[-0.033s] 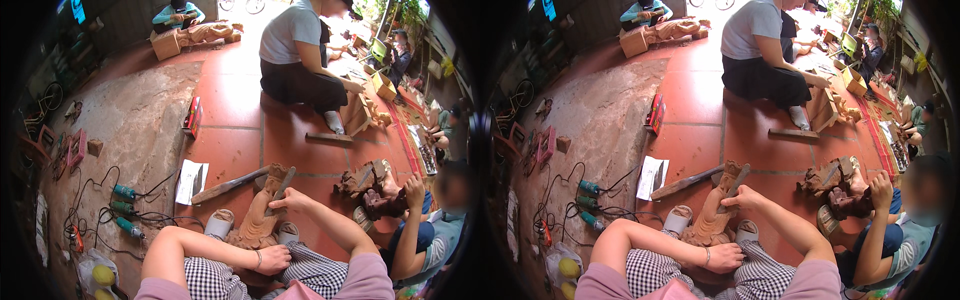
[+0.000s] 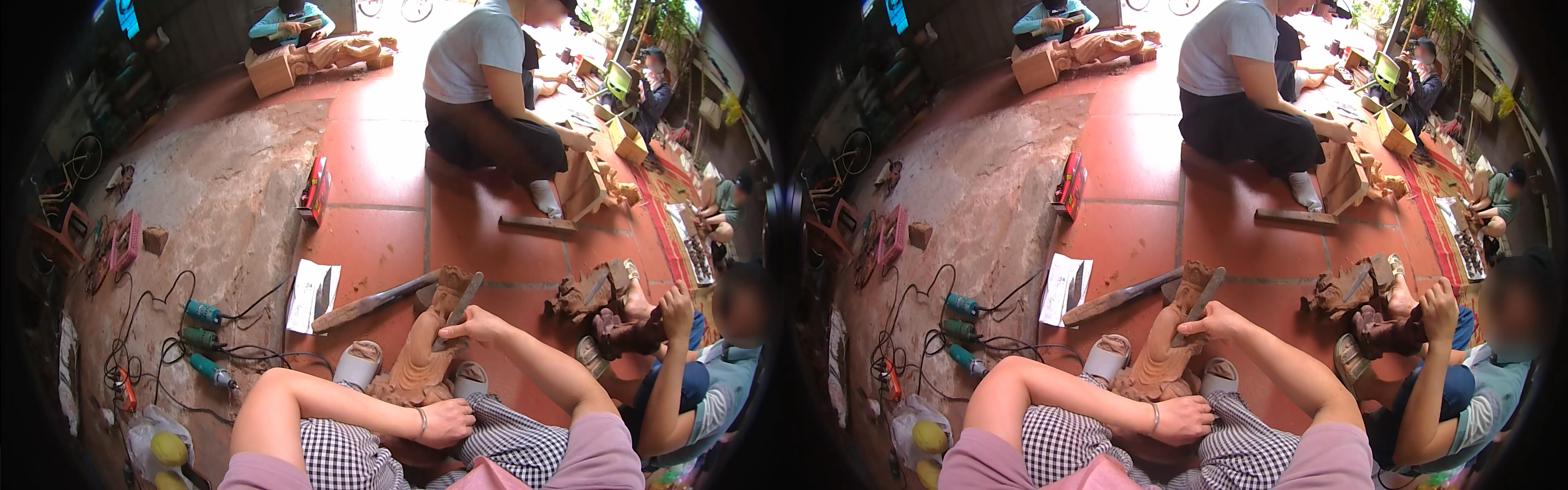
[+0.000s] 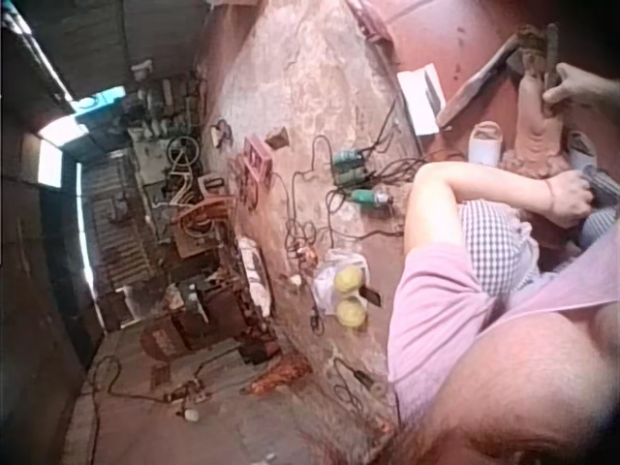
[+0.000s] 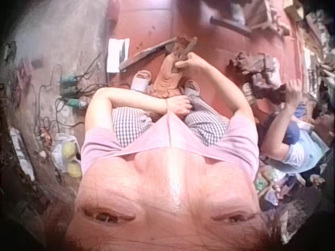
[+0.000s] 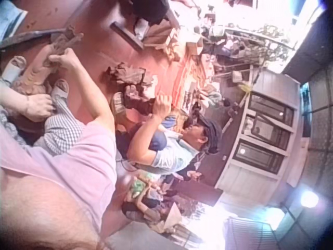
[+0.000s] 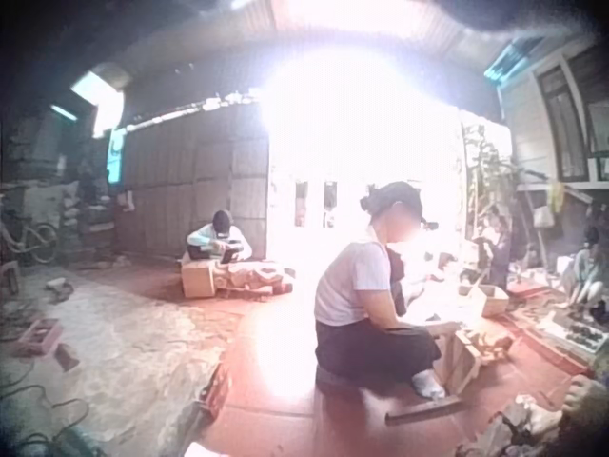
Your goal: The person sits on the floor and uses a metal sculpting tool to carve and refine details on a clay figurine resting on their lap. They repeatedly scrape and smooth the surface of the clay while other people work nearby.
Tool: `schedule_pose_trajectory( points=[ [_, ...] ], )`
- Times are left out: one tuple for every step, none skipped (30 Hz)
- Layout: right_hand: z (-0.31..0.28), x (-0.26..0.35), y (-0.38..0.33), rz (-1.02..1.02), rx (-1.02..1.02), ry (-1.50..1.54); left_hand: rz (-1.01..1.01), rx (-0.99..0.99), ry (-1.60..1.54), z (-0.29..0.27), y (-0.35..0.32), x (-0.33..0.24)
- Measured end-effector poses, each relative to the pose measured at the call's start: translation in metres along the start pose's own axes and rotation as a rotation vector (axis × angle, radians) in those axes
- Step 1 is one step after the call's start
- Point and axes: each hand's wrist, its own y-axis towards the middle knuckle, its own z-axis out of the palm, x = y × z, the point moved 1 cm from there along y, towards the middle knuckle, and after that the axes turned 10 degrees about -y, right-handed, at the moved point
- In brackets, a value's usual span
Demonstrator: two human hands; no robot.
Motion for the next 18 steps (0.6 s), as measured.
schedule_pose_trajectory(
  points=[
    [-0.003,-0.004,-0.002,0.041,-0.009,-0.017,0.004,-0.002,-0.005,0.001,0.001,0.001],
    [-0.003,0.01,-0.008,0.077,-0.009,-0.032,-0.002,0.001,0.002,0.001,-0.001,0.001],
    [-0.003,0.018,-0.011,0.113,-0.011,-0.048,-0.007,0.003,0.01,0.002,-0.002,0.001],
    [-0.005,0.015,-0.009,0.119,-0.012,-0.056,-0.011,0.005,0.018,0.002,-0.003,0.001],
    [-0.007,0.009,-0.007,0.133,-0.014,-0.063,-0.013,0.002,0.021,0.002,-0.003,0.0],
    [-0.007,0.005,-0.007,0.147,-0.017,-0.069,-0.015,-0.001,0.024,0.001,-0.002,-0.001],
    [-0.008,0.004,-0.007,0.156,-0.023,-0.072,-0.016,-0.004,0.027,-0.001,-0.001,0.0],
    [-0.008,0.003,-0.007,0.177,-0.017,-0.074,-0.018,0.01,0.035,0.001,-0.001,-0.002],
    [-0.009,0.003,-0.006,0.197,-0.012,-0.076,-0.02,0.025,0.043,0.002,-0.001,-0.001],
    [-0.01,0.0,0.002,0.128,-0.015,-0.005,-0.02,0.04,0.052,0.001,-0.002,0.001],
    [-0.01,-0.015,0.009,0.084,-0.021,0.075,-0.014,0.013,0.047,0.008,0.0,0.002],
    [-0.006,-0.027,0.012,0.044,-0.023,0.165,-0.004,-0.017,0.044,0.012,0.0,0.004],
    [-0.003,-0.025,0.013,0.031,-0.012,0.208,0.002,-0.05,0.042,0.013,-0.002,0.004],
    [-0.002,-0.021,0.012,0.028,0.001,0.258,-0.031,-0.019,0.045,0.011,-0.002,0.001],
    [0.001,-0.019,0.01,0.023,0.003,0.236,-0.02,-0.06,0.069,0.01,-0.003,0.001],
    [0.001,-0.012,0.01,0.007,0.01,0.206,-0.024,-0.082,0.067,0.01,-0.006,0.0],
    [0.0,0.001,0.004,0.056,0.016,0.15,-0.039,-0.078,0.07,0.01,-0.008,-0.001],
    [-0.006,-0.004,0.005,0.086,0.016,0.117,-0.009,-0.104,0.063,0.009,-0.005,0.001]
  ],
)
